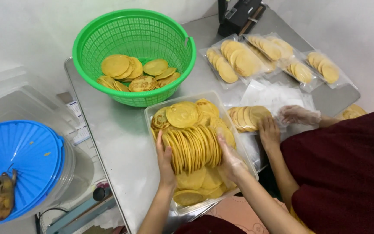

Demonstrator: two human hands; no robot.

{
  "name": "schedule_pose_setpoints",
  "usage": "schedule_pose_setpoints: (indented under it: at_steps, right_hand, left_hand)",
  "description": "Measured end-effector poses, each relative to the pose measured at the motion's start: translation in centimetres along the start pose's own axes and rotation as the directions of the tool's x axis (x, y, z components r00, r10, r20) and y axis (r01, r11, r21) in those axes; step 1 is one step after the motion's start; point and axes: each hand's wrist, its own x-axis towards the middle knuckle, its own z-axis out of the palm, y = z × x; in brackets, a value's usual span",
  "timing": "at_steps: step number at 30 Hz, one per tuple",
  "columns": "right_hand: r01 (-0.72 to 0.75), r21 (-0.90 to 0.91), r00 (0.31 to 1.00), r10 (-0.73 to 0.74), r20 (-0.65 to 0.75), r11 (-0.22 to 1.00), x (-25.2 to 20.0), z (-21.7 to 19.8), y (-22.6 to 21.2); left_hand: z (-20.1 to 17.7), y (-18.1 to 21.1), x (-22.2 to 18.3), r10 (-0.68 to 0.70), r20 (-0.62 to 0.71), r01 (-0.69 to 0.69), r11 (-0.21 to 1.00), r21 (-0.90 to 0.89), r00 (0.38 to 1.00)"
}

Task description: The person stacks round flatbreads in a clear plastic container and places them into plastic bags. They repeatedly pick up flatbreads from a green basket and a tray, arrange them, and transfer them to packaging on a stainless steel table.

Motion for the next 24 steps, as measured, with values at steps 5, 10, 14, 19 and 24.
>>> schedule_pose_setpoints:
  at_steps: [5,10,14,19,24]
  right_hand:
    - [0.184,0.249,0.979,-0.201,0.046,0.951,-1.5,-0.2,-2.2]
    - [0.195,0.592,0.827,-0.456,0.33,0.782,1.0,-0.8,-0.1]
    - [0.441,-0.251,0.888,-0.46,-0.019,0.862,-1.1,-0.9,-1.3]
    - [0.139,-0.175,0.988,-0.149,-0.049,0.975,-1.7,-0.1,-3.4]
    - [0.237,0.147,0.97,-0.242,0.018,0.96,-1.5,0.5,0.7]
  left_hand:
    - [-1.3,-2.3,0.6,0.059,0.049,-0.068,0.977,0.2,0.997]
    - [-3.0,-4.5,0.7,0.09,0.024,-0.09,0.996,0.003,0.996]
    - [-2.8,-3.9,0.4,0.113,0.027,-0.114,0.993,0.032,0.993]
    - [-3.0,-4.5,0.1,0.27,0.028,-0.272,0.956,0.111,0.962]
    - [-2.9,-4.1,-0.7,0.363,0.01,-0.36,0.921,0.148,0.932]
